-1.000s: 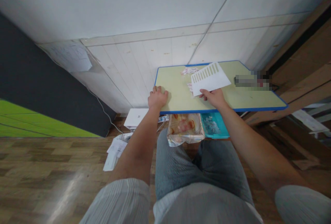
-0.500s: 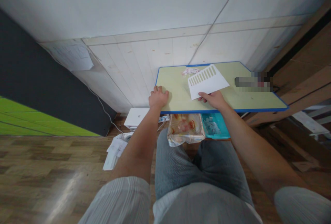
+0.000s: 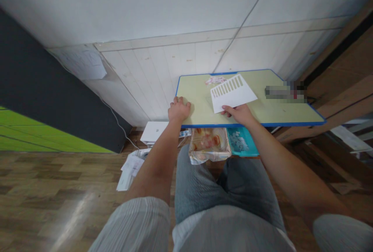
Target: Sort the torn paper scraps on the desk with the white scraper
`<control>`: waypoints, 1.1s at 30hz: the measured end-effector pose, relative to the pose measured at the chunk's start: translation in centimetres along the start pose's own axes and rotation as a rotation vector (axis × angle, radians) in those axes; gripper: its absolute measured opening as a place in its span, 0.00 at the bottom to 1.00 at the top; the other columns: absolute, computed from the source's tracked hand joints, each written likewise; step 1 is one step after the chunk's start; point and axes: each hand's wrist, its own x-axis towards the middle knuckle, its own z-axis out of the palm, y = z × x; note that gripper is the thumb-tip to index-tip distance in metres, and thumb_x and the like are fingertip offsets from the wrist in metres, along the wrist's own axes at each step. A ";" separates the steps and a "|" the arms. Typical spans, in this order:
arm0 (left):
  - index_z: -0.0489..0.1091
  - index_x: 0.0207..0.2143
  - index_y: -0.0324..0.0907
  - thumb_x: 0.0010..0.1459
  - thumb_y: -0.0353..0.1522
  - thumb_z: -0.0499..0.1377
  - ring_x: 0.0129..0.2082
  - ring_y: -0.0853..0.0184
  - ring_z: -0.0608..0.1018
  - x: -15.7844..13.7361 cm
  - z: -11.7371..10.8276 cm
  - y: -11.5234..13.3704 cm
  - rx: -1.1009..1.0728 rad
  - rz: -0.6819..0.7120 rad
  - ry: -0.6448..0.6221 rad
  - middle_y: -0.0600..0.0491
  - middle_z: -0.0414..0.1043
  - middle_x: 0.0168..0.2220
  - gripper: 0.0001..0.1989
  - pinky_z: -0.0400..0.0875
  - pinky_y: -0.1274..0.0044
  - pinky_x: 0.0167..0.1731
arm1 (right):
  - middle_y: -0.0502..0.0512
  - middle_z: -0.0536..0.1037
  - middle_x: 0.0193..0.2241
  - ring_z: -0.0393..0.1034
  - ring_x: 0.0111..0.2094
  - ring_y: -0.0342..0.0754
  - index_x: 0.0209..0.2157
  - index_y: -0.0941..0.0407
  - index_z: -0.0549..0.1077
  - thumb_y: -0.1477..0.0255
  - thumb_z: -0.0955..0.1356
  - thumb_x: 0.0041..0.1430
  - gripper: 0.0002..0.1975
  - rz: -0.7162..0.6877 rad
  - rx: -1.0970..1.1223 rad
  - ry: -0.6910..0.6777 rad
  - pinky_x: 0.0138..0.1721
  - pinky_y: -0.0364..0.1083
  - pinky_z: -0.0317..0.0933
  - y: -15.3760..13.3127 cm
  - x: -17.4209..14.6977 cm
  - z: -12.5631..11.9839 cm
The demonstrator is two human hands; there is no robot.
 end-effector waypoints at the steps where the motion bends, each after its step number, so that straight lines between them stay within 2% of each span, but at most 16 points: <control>1: 0.67 0.76 0.45 0.77 0.47 0.49 0.69 0.43 0.75 0.0 0.0 0.0 -0.001 0.000 0.001 0.42 0.62 0.79 0.32 0.77 0.55 0.65 | 0.63 0.87 0.29 0.73 0.24 0.48 0.31 0.56 0.81 0.44 0.80 0.52 0.27 0.002 -0.004 -0.001 0.29 0.49 0.73 0.0 0.0 0.1; 8: 0.67 0.75 0.44 0.78 0.47 0.49 0.69 0.42 0.75 0.0 -0.1 0.1 0.000 -0.001 -0.008 0.41 0.63 0.79 0.32 0.77 0.54 0.65 | 0.63 0.86 0.26 0.77 0.25 0.52 0.31 0.56 0.81 0.44 0.82 0.47 0.28 0.013 0.003 -0.061 0.30 0.51 0.75 -0.3 -0.2 -0.3; 12: 0.67 0.75 0.43 0.77 0.47 0.49 0.68 0.42 0.75 0.0 -0.1 0.0 0.002 0.002 0.001 0.41 0.64 0.78 0.32 0.78 0.54 0.64 | 0.63 0.87 0.29 0.75 0.24 0.50 0.31 0.56 0.81 0.44 0.80 0.52 0.27 -0.006 0.001 -0.046 0.29 0.49 0.74 -0.4 -0.2 -0.1; 15: 0.67 0.75 0.43 0.77 0.47 0.49 0.68 0.42 0.75 0.0 0.0 -0.1 -0.001 0.003 0.001 0.41 0.63 0.78 0.32 0.78 0.54 0.65 | 0.63 0.88 0.30 0.75 0.24 0.50 0.32 0.56 0.82 0.46 0.81 0.52 0.27 -0.008 -0.001 -0.047 0.29 0.49 0.74 -0.3 -0.3 0.6; 19: 0.67 0.75 0.42 0.76 0.47 0.49 0.68 0.42 0.76 0.1 0.2 -0.1 -0.001 0.009 0.010 0.40 0.64 0.78 0.33 0.78 0.53 0.64 | 0.64 0.89 0.34 0.82 0.31 0.57 0.38 0.56 0.84 0.47 0.83 0.48 0.28 0.002 0.031 -0.073 0.35 0.54 0.81 -0.2 -0.5 1.0; 23: 0.68 0.75 0.44 0.76 0.47 0.49 0.68 0.43 0.76 0.1 0.2 -0.1 0.003 0.005 0.010 0.41 0.65 0.78 0.32 0.78 0.54 0.63 | 0.65 0.89 0.36 0.84 0.33 0.61 0.40 0.57 0.84 0.47 0.83 0.47 0.30 0.016 0.060 -0.085 0.39 0.60 0.83 -0.2 -0.6 0.7; 27: 0.68 0.74 0.44 0.76 0.47 0.49 0.68 0.43 0.76 0.1 0.2 -0.1 0.003 0.006 0.008 0.41 0.65 0.78 0.32 0.78 0.55 0.64 | 0.64 0.88 0.32 0.84 0.33 0.61 0.36 0.56 0.84 0.50 0.84 0.47 0.26 0.022 0.063 -0.099 0.42 0.62 0.84 -0.5 -0.8 0.6; 30: 0.68 0.75 0.44 0.76 0.47 0.49 0.68 0.43 0.76 0.1 0.2 -0.1 0.000 0.009 0.011 0.41 0.65 0.77 0.32 0.78 0.54 0.64 | 0.63 0.89 0.35 0.84 0.33 0.61 0.37 0.56 0.83 0.52 0.85 0.43 0.27 0.026 0.076 -0.103 0.41 0.61 0.84 -0.6 -1.0 0.4; 33: 0.67 0.75 0.43 0.76 0.47 0.49 0.68 0.42 0.76 0.1 0.1 -0.1 0.001 0.004 0.009 0.41 0.64 0.78 0.33 0.78 0.54 0.64 | 0.62 0.89 0.35 0.84 0.33 0.60 0.39 0.55 0.83 0.51 0.85 0.44 0.28 0.033 0.089 -0.080 0.40 0.60 0.83 -0.6 -1.0 0.1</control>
